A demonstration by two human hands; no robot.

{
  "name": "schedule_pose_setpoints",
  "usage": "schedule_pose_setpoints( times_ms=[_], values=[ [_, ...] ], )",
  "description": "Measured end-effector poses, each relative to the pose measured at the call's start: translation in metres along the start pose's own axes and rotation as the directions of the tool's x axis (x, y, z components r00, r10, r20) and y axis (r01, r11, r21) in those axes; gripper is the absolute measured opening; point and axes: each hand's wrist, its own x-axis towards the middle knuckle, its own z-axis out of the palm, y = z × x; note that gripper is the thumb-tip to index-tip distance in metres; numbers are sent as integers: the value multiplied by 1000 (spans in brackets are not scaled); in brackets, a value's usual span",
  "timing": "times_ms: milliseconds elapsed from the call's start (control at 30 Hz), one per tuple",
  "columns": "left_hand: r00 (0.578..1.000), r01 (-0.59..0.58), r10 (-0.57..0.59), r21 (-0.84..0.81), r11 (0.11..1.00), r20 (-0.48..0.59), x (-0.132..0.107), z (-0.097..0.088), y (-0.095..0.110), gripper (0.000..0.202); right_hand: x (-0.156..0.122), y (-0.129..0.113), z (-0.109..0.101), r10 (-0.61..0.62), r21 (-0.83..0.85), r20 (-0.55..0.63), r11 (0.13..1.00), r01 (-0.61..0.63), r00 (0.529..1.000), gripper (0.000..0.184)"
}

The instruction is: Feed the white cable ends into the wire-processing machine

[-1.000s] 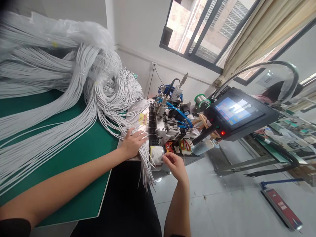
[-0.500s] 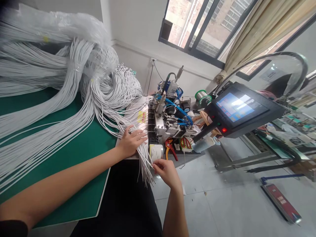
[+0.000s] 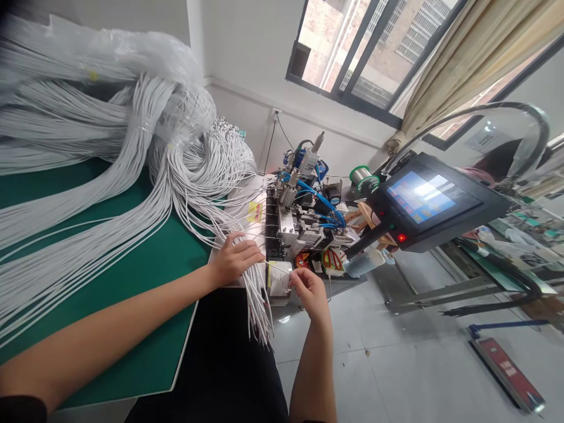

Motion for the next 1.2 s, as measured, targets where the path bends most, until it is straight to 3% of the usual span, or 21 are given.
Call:
schedule_pose_setpoints(
  times_ms=[300, 467, 533, 633, 733, 867, 1200],
  values=[
    [999, -42, 42, 10, 999, 22, 1, 3, 0, 17, 31, 5, 20, -83, 166, -189, 979, 115, 978, 32],
    [999, -51, 51, 36, 998, 17, 4, 2, 0, 19, 44, 2, 25, -95, 235, -201, 962, 142, 975, 31],
    [999, -36, 37, 55, 998, -14, 4, 1, 1, 20, 47, 4, 22, -95, 211, -209, 967, 140, 973, 29],
    [998, -10, 15, 81, 997, -57, 4, 1, 2, 20, 51, 9, 15, -115, 40, -235, 991, 128, 965, 29],
    [996, 3, 7, 113, 994, -87, 4, 3, 4, 18, 56, 12, 11, -144, -135, -220, 984, 116, 965, 28],
    [997, 26, -15, 149, 988, -70, 5, 7, 5, 19, 65, 18, 9, -168, -207, -147, 969, 136, 975, 27],
    [993, 95, -104, 154, 983, 48, 4, 13, 7, 20, 76, 35, 13, -110, -15, -65, 994, 109, 992, 29]
  ],
)
